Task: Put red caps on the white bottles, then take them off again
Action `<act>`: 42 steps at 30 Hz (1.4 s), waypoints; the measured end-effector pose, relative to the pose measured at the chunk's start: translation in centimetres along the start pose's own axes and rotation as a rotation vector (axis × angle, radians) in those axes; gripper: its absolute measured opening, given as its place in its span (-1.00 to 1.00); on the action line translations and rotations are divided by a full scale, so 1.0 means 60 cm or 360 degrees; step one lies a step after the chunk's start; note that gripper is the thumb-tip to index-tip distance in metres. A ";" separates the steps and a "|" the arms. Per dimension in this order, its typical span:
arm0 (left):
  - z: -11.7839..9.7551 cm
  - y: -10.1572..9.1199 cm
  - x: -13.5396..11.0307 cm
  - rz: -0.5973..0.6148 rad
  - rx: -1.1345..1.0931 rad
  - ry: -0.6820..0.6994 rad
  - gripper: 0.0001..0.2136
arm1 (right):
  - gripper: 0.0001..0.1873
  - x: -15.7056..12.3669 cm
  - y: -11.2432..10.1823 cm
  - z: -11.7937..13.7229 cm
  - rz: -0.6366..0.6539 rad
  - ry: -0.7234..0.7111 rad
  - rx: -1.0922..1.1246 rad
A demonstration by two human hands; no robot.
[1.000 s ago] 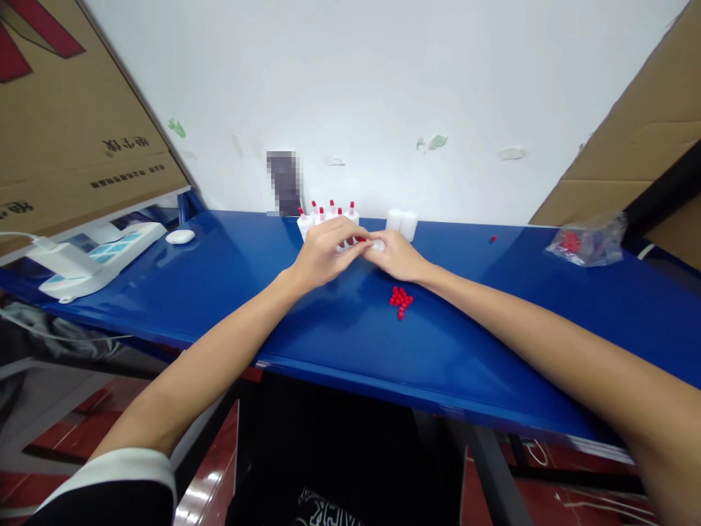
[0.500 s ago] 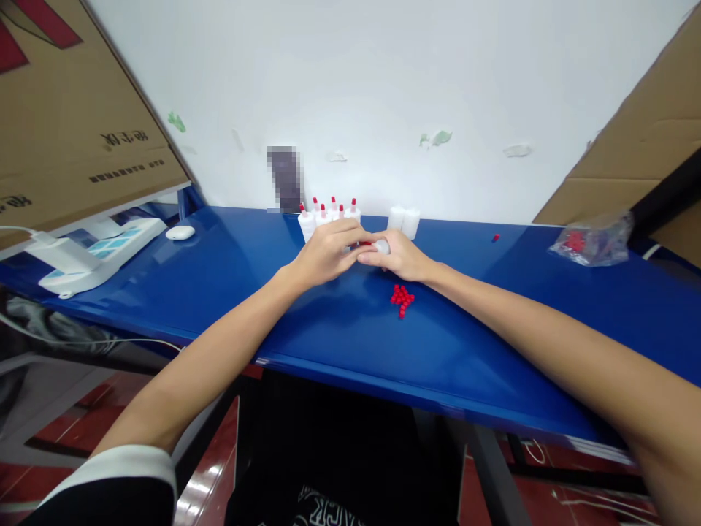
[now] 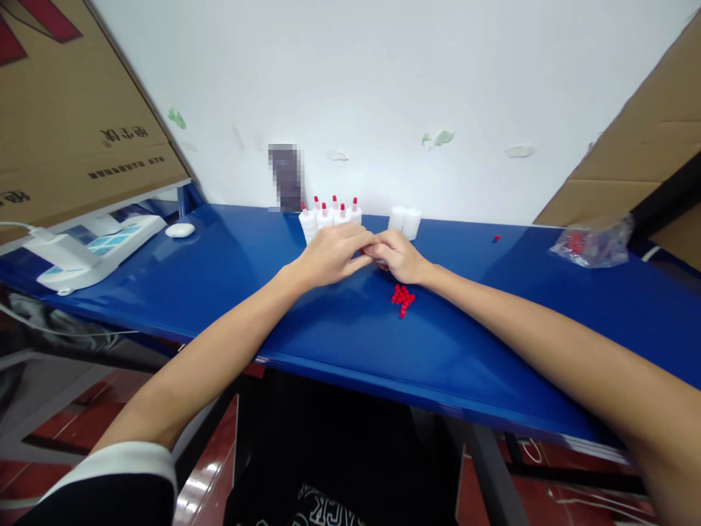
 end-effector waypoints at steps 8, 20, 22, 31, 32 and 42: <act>0.008 -0.008 0.002 -0.0086 0.0004 -0.0098 -0.74 | -0.37 -0.001 -0.007 -0.008 -0.0031 0.0114 0.0003; 0.114 -0.095 -0.031 -0.0573 -0.0299 -0.0767 -0.72 | -0.46 0.000 -0.010 -0.013 -0.0178 0.0303 -0.0060; 0.110 -0.098 -0.031 -0.0540 -0.0335 -0.0771 -0.72 | -0.47 0.000 -0.011 -0.012 -0.0187 0.0309 -0.0090; 0.101 -0.082 -0.030 -0.0127 -0.0299 -0.0592 -0.74 | -0.45 0.001 -0.014 -0.016 -0.0239 0.0338 -0.0007; 0.102 -0.082 -0.031 -0.0102 -0.0275 -0.0586 -0.75 | -0.45 0.001 -0.014 -0.015 -0.0242 0.0342 -0.0007; 0.136 -0.094 -0.046 -0.0060 -0.0026 -0.0723 -0.80 | -0.44 0.001 -0.015 -0.021 -0.0248 0.0341 0.0001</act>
Point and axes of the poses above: each hand's wrist, its own x-axis towards the middle knuckle, its own y-axis out of the palm, z = x × y, the point moved 4 cm from there along x, towards the middle knuckle
